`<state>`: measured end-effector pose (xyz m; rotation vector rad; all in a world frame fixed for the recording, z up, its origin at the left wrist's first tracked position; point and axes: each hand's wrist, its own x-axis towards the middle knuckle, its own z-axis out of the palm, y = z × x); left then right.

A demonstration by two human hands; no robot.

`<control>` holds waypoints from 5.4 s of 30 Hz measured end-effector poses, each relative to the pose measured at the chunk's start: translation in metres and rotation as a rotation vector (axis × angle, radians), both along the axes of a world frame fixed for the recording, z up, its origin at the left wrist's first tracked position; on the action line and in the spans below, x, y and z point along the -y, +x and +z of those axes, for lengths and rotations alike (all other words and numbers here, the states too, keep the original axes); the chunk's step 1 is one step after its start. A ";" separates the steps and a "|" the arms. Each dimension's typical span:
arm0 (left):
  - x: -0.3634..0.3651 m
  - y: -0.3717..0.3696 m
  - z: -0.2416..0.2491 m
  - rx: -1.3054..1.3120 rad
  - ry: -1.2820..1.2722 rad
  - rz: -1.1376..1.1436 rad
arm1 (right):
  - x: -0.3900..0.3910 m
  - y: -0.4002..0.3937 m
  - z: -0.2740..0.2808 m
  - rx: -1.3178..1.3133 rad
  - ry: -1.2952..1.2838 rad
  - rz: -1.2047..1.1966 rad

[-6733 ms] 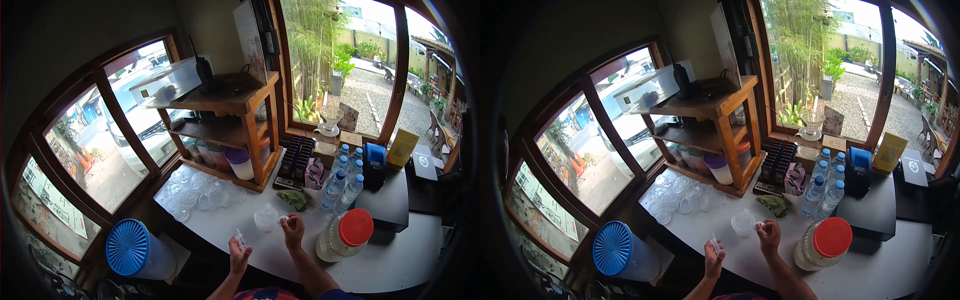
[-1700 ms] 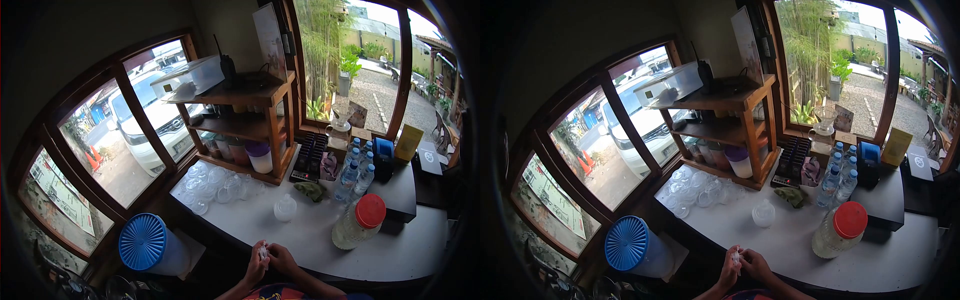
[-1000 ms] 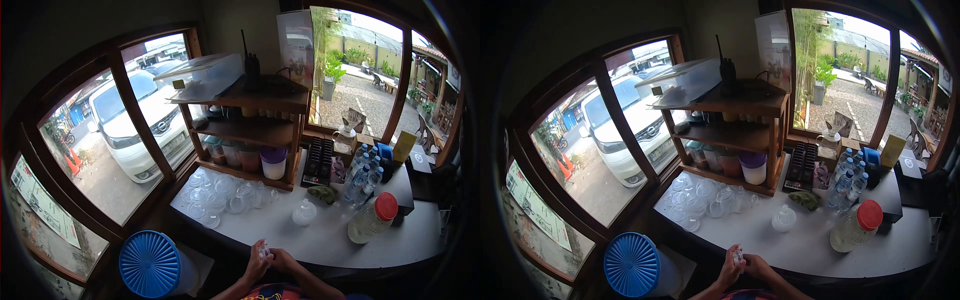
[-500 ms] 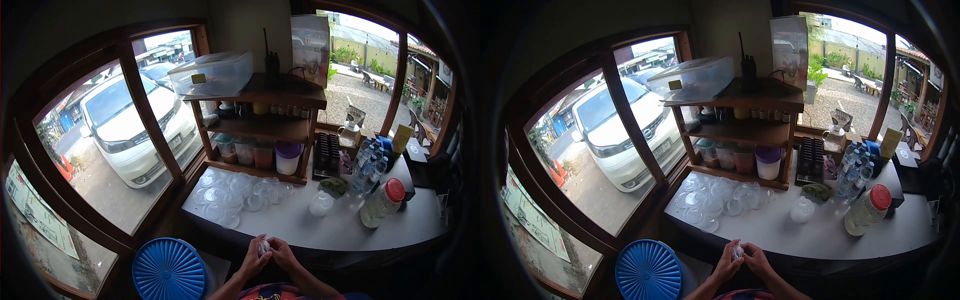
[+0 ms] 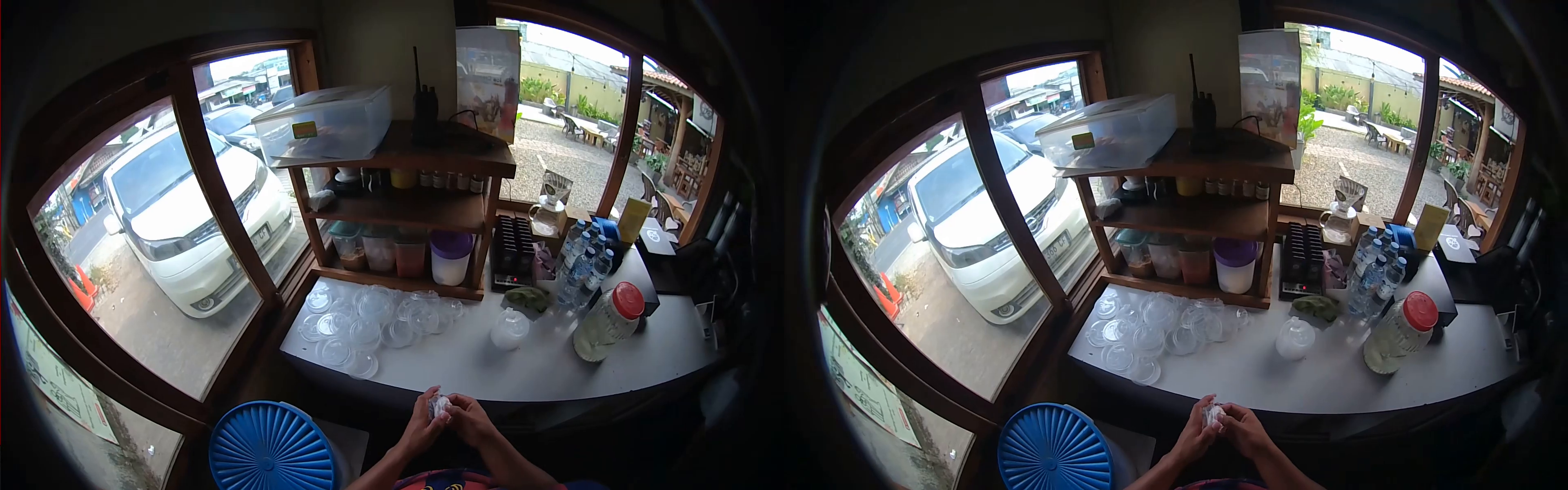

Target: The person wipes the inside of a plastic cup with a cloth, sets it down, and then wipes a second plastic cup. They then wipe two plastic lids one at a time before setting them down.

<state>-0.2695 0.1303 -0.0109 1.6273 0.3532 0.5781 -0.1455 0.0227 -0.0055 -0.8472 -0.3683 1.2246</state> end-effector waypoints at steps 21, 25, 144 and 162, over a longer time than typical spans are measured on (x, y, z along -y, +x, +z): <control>0.057 0.153 0.008 -0.080 0.074 0.141 | 0.058 0.163 0.006 0.493 -0.123 0.373; 0.072 0.194 0.036 -0.035 0.138 0.199 | 0.077 0.202 0.015 0.354 0.098 0.320; 0.035 0.303 -0.059 -0.031 0.084 0.381 | 0.020 0.335 -0.055 0.943 -0.026 -0.168; -0.060 0.281 -0.034 -0.379 0.811 0.640 | 0.012 0.341 -0.074 0.407 0.115 -0.234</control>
